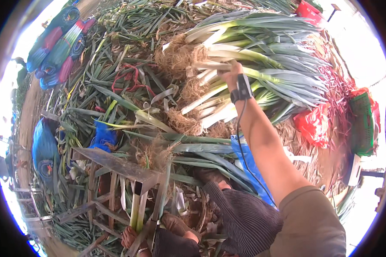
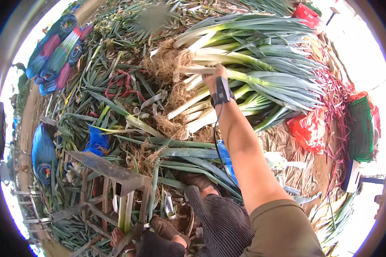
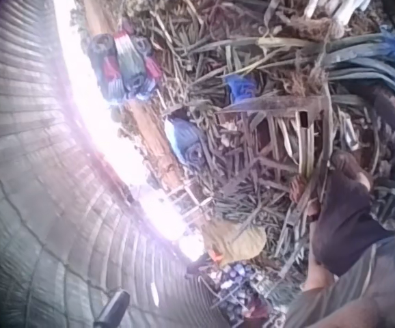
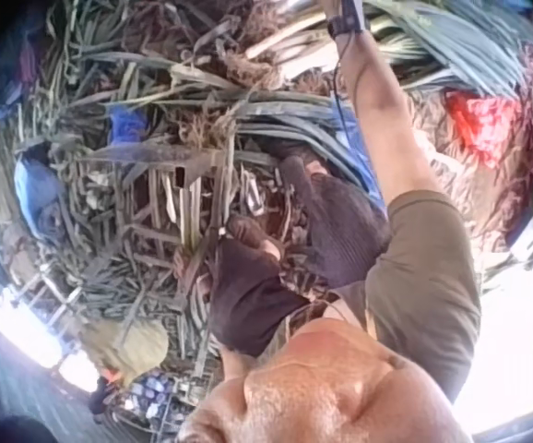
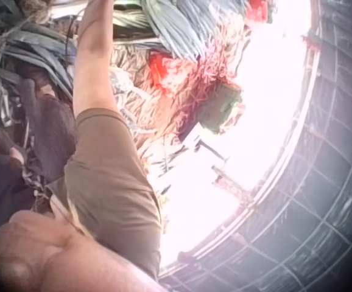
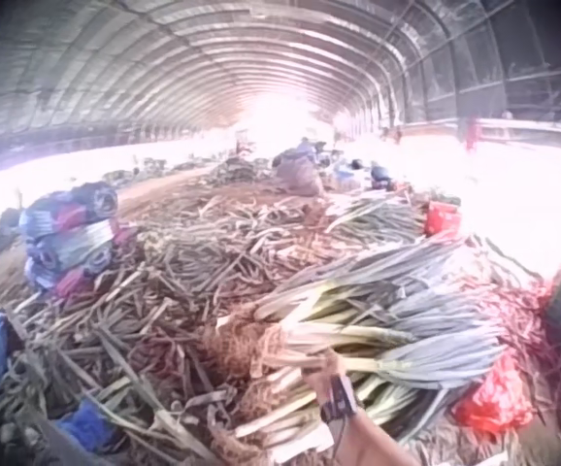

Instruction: Cleaning and trimming leeks using a mounted manual blade and hand stripping roots/outer leaves.

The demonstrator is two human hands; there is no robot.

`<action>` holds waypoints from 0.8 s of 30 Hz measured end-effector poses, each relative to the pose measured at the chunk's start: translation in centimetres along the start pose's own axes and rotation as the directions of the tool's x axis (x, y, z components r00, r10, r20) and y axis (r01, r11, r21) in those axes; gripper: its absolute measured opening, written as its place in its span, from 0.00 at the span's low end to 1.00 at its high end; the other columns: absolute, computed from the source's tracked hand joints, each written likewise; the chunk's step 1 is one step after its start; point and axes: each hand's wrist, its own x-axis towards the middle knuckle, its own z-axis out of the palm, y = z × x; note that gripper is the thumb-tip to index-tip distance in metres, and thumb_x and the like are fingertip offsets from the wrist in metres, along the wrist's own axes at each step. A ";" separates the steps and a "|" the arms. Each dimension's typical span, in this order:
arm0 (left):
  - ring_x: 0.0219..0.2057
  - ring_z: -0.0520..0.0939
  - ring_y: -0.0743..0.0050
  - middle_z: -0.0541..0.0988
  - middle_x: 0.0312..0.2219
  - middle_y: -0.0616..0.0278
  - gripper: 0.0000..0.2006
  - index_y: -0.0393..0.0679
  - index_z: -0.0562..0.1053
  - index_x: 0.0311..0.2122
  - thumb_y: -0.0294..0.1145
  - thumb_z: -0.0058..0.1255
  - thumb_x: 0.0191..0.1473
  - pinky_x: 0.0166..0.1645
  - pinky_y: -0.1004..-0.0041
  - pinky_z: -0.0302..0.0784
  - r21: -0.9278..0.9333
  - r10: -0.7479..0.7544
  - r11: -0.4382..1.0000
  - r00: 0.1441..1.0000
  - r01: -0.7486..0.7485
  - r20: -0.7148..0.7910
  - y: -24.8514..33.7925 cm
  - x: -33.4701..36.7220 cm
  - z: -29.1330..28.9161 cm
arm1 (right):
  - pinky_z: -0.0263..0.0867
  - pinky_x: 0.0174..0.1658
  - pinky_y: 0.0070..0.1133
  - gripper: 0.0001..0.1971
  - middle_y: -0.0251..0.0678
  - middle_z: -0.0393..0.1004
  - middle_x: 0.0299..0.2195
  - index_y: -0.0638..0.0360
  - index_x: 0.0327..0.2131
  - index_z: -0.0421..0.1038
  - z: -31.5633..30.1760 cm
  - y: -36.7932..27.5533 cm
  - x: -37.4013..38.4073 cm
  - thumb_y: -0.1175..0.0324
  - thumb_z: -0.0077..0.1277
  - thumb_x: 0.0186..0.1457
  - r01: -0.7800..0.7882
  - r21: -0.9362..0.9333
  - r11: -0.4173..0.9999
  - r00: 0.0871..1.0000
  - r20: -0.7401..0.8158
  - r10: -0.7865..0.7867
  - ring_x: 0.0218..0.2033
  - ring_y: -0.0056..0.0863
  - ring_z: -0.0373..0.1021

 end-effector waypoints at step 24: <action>0.24 0.71 0.70 0.69 0.18 0.70 0.14 0.54 0.69 0.19 0.46 0.54 0.51 0.36 0.67 0.62 -0.306 -0.310 0.925 0.915 0.226 -0.260 3.5 0.9 -6.6 | 0.59 0.33 0.18 0.21 0.28 0.64 0.30 0.60 0.52 0.59 6.3 19.9 -37.1 0.62 0.51 0.59 0.308 -0.566 0.765 0.289 0.822 0.491 0.27 0.18 0.60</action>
